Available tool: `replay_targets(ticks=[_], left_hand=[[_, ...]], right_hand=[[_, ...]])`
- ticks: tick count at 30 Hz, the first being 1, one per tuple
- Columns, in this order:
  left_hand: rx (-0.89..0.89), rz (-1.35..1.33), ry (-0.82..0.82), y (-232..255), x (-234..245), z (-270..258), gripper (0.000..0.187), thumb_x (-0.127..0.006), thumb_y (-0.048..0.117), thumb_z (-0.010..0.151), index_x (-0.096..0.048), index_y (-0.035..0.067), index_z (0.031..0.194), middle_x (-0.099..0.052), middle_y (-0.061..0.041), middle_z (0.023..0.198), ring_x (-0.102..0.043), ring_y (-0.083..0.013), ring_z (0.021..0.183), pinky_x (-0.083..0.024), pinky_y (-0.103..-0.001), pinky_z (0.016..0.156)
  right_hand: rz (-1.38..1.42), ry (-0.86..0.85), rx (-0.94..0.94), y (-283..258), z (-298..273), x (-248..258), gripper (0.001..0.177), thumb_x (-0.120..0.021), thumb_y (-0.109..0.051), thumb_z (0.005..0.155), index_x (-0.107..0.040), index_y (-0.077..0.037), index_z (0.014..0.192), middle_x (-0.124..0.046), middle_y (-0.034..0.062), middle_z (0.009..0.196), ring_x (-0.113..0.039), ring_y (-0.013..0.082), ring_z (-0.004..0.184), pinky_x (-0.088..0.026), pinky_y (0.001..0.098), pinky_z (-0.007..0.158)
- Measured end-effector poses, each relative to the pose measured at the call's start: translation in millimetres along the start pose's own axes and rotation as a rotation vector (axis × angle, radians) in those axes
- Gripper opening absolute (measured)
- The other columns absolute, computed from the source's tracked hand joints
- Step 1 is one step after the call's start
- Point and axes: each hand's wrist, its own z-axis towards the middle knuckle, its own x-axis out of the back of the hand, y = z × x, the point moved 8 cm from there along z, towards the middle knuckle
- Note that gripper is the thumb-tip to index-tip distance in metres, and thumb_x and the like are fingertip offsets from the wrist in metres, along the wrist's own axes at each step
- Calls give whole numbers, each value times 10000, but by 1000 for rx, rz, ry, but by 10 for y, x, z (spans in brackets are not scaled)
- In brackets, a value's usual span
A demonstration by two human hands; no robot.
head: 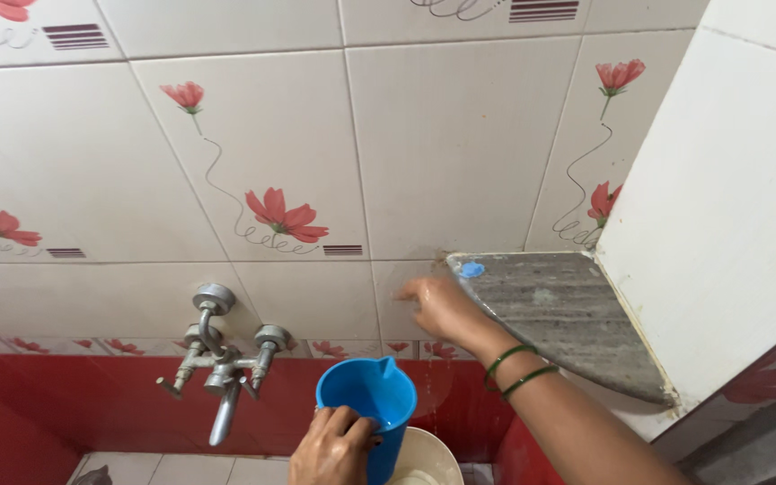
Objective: The person fills a blue plastic jug from a wall tap and pours water onto a wall-mounted washboard, scrubbing it with their hands. They then rinse their hands and place a basket of toothbrushes onto the washboard before returning to the shelf to handle a soap dish and a liquid soap bottle.
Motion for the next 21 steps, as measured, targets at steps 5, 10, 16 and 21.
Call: replay_targets(ticks=[5, 10, 16, 21], left_hand=[[-123, 64, 128, 151, -1, -39, 226, -778, 104, 647, -778, 138, 870, -673, -50, 887, -669, -313, 947, -506, -527, 989], [-72, 63, -81, 312, -178, 70, 133, -737, 255, 847, -753, 160, 938, -680, -30, 955, -664, -245, 1017, -376, -668, 1130], [134, -20, -331, 292, -669, 263, 136, -640, 201, 902, -731, 104, 931, -696, -104, 1013, -667, -296, 1002, -577, -440, 838], [136, 217, -657, 227, -1539, 348, 173, -586, 149, 914, -721, 81, 998, -708, -143, 1076, -697, -305, 1020, -586, -420, 848]], right_hand=[[231, -293, -102, -11, -374, -496, 325, -761, -238, 863, -746, -78, 1146, -743, 171, 1130, -706, 328, 1067, -558, 433, 923], [163, -134, -25, -172, -653, -344, 335, -660, -11, 742, -712, -9, 1073, -736, 218, 1066, -695, 400, 1032, -557, 468, 900], [162, -45, 21, -296, -973, -179, 265, -624, 22, 752, -669, -4, 1011, -717, 206, 1003, -653, 438, 1019, -511, 528, 865], [208, -28, -44, -216, -1150, -143, 239, -620, 15, 781, -612, 10, 1020, -687, 210, 1023, -634, 454, 1016, -508, 532, 851]])
